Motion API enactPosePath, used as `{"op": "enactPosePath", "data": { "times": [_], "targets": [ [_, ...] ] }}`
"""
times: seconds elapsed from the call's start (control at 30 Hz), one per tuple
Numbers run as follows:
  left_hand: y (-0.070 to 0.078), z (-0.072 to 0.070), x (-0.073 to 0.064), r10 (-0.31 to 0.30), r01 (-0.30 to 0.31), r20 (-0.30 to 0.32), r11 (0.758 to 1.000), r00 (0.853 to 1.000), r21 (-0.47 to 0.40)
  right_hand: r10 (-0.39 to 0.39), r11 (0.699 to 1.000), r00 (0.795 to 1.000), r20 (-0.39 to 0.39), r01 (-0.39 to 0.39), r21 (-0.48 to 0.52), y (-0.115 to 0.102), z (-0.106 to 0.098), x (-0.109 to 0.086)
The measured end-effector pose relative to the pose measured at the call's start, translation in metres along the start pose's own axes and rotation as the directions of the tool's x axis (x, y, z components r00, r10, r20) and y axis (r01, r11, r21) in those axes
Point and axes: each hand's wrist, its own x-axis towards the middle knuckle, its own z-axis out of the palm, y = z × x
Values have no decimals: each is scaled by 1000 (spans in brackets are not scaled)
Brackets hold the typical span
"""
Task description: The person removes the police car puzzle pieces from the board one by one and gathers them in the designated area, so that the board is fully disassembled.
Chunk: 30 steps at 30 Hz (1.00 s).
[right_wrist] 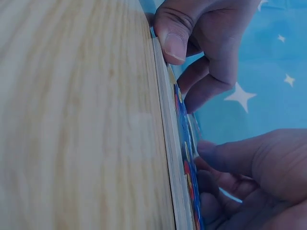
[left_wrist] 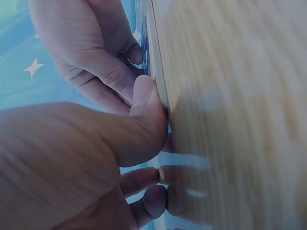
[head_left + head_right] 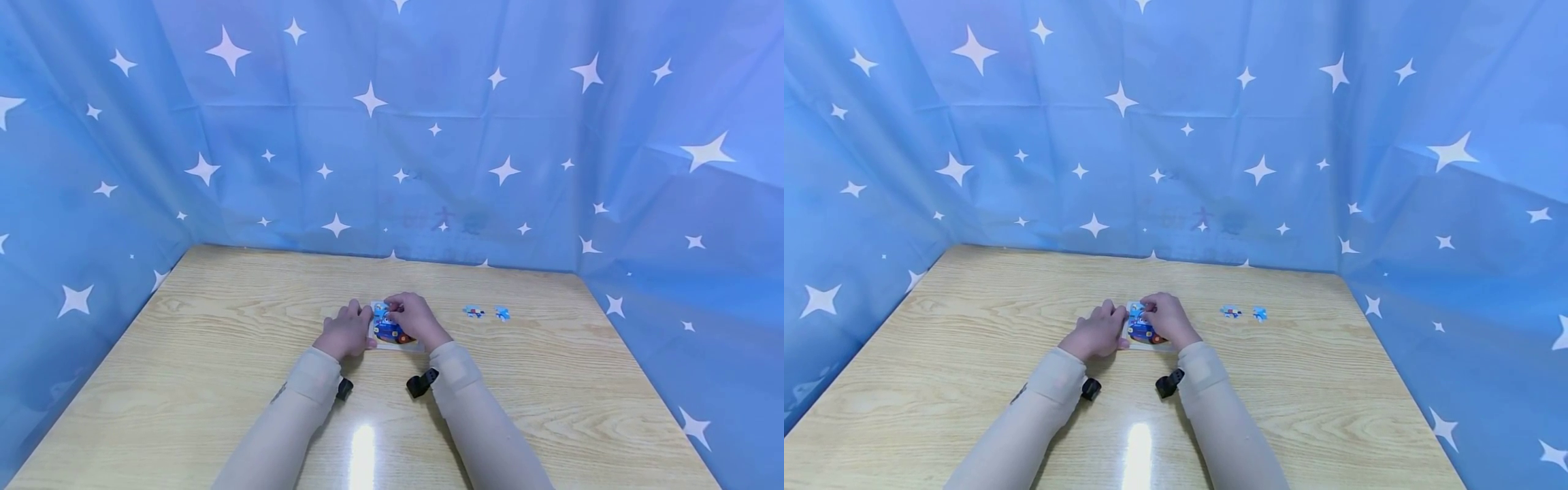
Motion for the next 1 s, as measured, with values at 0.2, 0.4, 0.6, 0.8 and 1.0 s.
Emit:
{"op": "enactPosePath", "data": {
  "times": [0.2,0.4,0.6,0.8,1.0],
  "targets": [
    [1,-1,-1,-5,6,4,1000,1000,-21,1,1000,1000,-1,-1,4,-2,-2,0],
    [2,0,0,-11,11,4,1000,1000,-26,11,998,1000,-16,-10,55,1,-9,-2],
    [2,2,2,-26,26,6,999,1000,-31,16,995,1000,-17,-15,102,8,-19,-7],
    [2,2,2,-29,29,3,999,1000,-46,33,993,999,-24,-30,118,12,-27,-9],
    [2,1,0,-19,18,-7,998,1000,-59,65,989,997,-34,-60,136,19,-31,-8]
  ]
}}
